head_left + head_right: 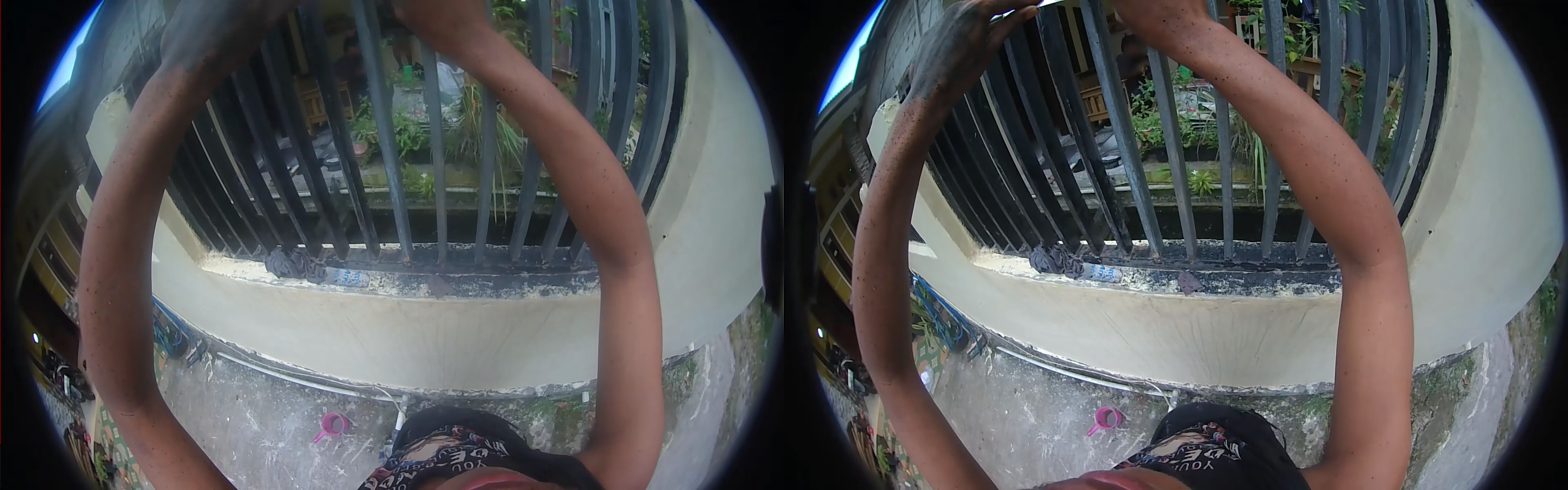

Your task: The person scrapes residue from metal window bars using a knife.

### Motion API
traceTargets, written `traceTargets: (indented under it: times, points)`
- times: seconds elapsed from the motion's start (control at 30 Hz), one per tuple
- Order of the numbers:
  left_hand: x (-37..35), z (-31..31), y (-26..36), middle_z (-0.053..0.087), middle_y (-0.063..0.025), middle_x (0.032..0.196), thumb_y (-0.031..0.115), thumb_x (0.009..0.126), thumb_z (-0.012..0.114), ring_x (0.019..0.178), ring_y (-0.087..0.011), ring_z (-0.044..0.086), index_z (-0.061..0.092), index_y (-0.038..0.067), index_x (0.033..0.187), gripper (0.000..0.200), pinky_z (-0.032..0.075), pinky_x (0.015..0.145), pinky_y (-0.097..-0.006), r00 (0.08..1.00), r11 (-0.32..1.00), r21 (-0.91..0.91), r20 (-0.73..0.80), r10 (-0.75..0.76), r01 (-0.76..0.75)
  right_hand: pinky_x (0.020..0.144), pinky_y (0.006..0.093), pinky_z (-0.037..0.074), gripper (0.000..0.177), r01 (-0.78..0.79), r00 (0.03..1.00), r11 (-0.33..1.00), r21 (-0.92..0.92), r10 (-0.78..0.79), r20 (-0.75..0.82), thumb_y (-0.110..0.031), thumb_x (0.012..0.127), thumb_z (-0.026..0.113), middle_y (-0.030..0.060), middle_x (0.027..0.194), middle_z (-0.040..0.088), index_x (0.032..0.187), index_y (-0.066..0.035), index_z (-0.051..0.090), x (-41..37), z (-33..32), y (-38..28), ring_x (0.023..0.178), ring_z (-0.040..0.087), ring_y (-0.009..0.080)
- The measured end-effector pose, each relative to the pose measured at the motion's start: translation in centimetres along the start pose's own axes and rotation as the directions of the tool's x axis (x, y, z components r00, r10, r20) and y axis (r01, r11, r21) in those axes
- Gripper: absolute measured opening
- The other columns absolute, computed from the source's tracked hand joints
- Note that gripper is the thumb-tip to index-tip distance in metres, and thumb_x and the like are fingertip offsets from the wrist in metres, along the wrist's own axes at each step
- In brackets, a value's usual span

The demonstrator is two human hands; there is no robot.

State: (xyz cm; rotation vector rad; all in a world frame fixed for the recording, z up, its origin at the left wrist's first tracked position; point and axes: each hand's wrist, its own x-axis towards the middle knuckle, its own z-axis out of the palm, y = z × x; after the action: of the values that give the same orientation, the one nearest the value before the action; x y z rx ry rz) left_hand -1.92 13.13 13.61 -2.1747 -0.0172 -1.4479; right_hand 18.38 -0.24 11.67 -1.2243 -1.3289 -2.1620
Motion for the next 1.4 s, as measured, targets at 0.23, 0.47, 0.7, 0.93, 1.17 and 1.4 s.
traceTargets:
  times: [0.23, 0.47, 0.7, 0.93, 1.17, 1.4]
  points:
    - [2.2, -1.4, 0.0, 0.078, -0.0133, 0.086, 0.033, 0.096, 0.072, 0.072, -0.0298, 0.073, 0.082, 0.018, 0.110, 0.023, 0.057, 0.067, -0.0427, 0.994, 0.996, 0.009, 0.070, -0.089, 0.089, 0.084, 0.0426, 0.047, 0.009, 0.022, 1.000, 0.999, -0.040, -0.023, -0.016, -0.015, 0.086, 0.066, 0.0043, 0.083, 0.070, 0.084, -0.013, 0.075, 1.5, 0.6, 1.0, 0.091, 0.064, 0.0263]
    - [0.3, -1.2, 0.1, 0.077, -0.0147, 0.086, 0.034, 0.096, 0.071, 0.072, -0.0307, 0.073, 0.082, 0.018, 0.111, 0.024, 0.057, 0.068, -0.0434, 0.994, 0.994, 0.040, -0.030, 0.102, -0.100, 0.083, 0.0429, 0.047, 0.008, 0.005, 0.999, 0.998, -0.058, -0.003, 0.034, -0.016, 0.084, 0.068, 0.0040, 0.081, 0.070, 0.082, -0.013, 0.075, -0.2, 0.1, -0.1, 0.089, 0.064, 0.0265]
    - [3.2, -2.2, 0.4, 0.078, -0.0158, 0.089, 0.032, 0.095, 0.072, 0.076, -0.0326, 0.074, 0.082, 0.018, 0.111, 0.024, 0.059, 0.072, -0.0443, 1.000, 0.997, 0.072, 0.016, 0.014, -0.016, 0.085, 0.0429, 0.048, 0.010, 0.007, 0.999, 0.992, -0.125, -0.001, 0.047, -0.015, 0.085, 0.065, 0.0044, 0.081, 0.072, 0.080, -0.014, 0.073, 2.2, 1.2, 2.1, 0.091, 0.066, 0.0253]
    - [0.9, 6.1, -6.1, 0.068, -0.0006, 0.082, 0.041, 0.103, 0.060, 0.066, -0.0130, 0.066, 0.071, 0.033, 0.133, 0.033, 0.056, 0.055, -0.0302, 0.831, 0.868, 0.196, -0.253, 0.495, -0.457, 0.084, 0.0425, 0.047, 0.006, 0.055, 0.983, 0.993, -0.101, -0.036, 0.179, -0.014, 0.082, 0.065, 0.0048, 0.079, 0.070, 0.078, -0.012, 0.070, -1.8, -0.8, -0.9, 0.090, 0.065, 0.0242]
    - [-1.4, 3.5, -1.6, 0.073, -0.0021, 0.089, 0.038, 0.102, 0.063, 0.069, -0.0129, 0.070, 0.075, 0.028, 0.128, 0.030, 0.058, 0.059, -0.0311, 0.959, 0.944, 0.168, 0.082, 0.272, -0.282, 0.082, 0.0415, 0.046, 0.006, 0.060, 0.983, 0.996, -0.071, -0.046, 0.176, -0.015, 0.083, 0.065, 0.0046, 0.076, 0.068, 0.081, -0.012, 0.069, -3.8, -1.2, -2.3, 0.087, 0.063, 0.0230]
    - [1.5, -2.5, 3.3, 0.078, -0.0138, 0.087, 0.029, 0.094, 0.072, 0.075, -0.0312, 0.074, 0.082, 0.017, 0.109, 0.022, 0.059, 0.071, -0.0440, 0.934, 0.981, 0.157, 0.320, -0.158, 0.113, 0.082, 0.0429, 0.045, 0.008, 0.028, 0.993, 0.994, -0.102, -0.017, 0.113, -0.014, 0.082, 0.065, 0.0046, 0.076, 0.069, 0.075, -0.013, 0.068, -2.2, -0.3, -1.0, 0.086, 0.065, 0.0242]
